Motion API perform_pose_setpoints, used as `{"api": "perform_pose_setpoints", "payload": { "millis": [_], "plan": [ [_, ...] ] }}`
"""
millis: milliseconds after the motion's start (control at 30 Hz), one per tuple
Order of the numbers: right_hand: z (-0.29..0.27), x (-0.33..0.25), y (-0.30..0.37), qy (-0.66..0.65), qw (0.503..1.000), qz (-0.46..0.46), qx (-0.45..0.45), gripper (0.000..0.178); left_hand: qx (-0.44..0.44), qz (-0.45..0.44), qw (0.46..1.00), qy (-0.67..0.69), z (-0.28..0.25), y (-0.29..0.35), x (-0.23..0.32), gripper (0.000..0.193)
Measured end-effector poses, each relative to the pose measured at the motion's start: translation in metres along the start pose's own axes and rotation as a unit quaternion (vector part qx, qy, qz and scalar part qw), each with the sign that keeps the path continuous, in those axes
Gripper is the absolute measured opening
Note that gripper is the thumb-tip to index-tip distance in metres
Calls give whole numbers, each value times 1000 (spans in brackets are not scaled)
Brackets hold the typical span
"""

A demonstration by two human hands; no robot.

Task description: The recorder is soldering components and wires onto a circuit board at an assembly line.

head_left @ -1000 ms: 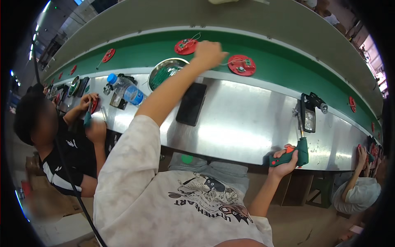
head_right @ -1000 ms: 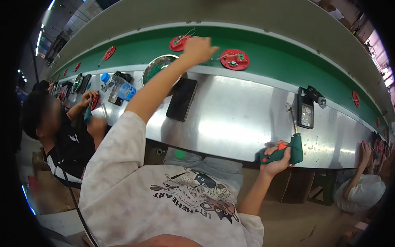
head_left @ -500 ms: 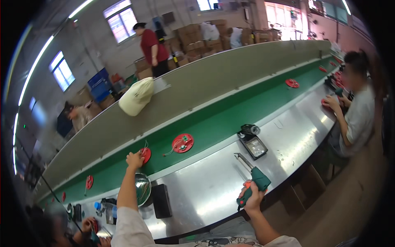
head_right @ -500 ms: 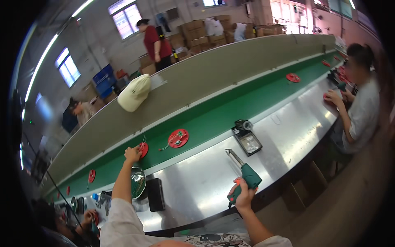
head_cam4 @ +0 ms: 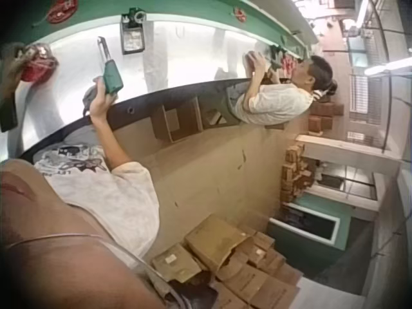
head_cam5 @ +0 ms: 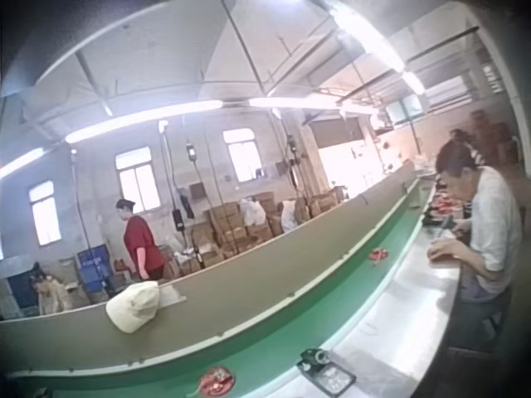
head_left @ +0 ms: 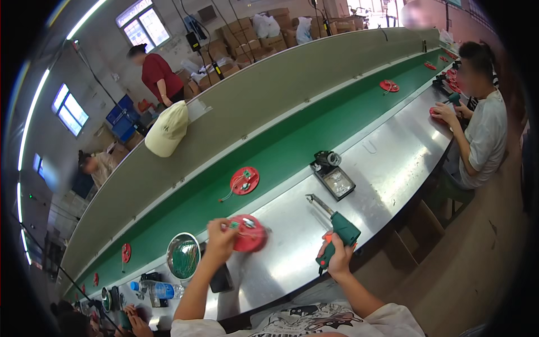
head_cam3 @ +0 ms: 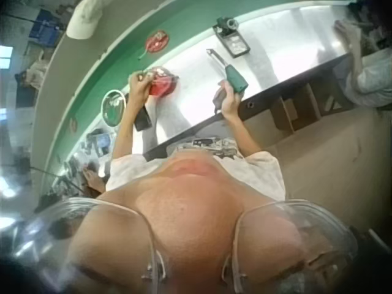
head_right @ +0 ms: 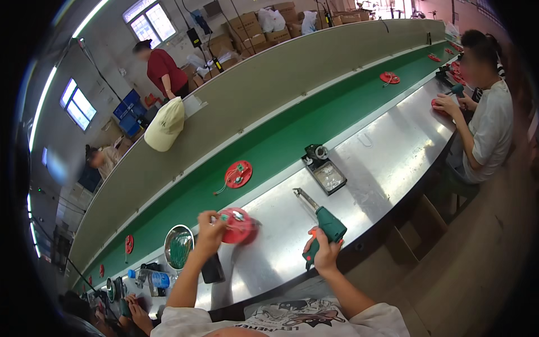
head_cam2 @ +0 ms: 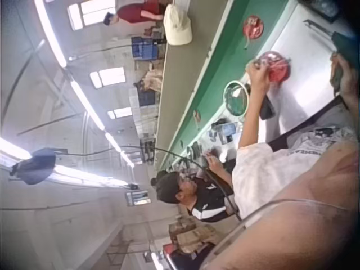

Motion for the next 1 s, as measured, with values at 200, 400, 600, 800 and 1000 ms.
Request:
{"api": "perform_pose_setpoints", "payload": {
  "millis": [200,400,600,800,1000],
  "plan": [
    [1,1,2,35,999,20,4,21,-53,13,994,92,27,55,54,30],
    [17,8,3,47,999,2,13,32,51,-89,994,28,-14,72,10,17],
    [-2,22,-9,116,992,-23,40,44,-149,-186,971,-11,32,65,4,49],
    [2,8,17,172,978,-82,83,46,-15,-106,994,37,35,106,23,35],
    [-12,6,15,165,978,-76,108,47,42,-122,989,68,27,96,6,38]
  ]
}}
Point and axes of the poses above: each hand's wrist, its own y-axis away from the middle knuckle, its own z-axis out of the palm, x = y × z, the point moved 7 cm from there along -y, towards the middle knuckle
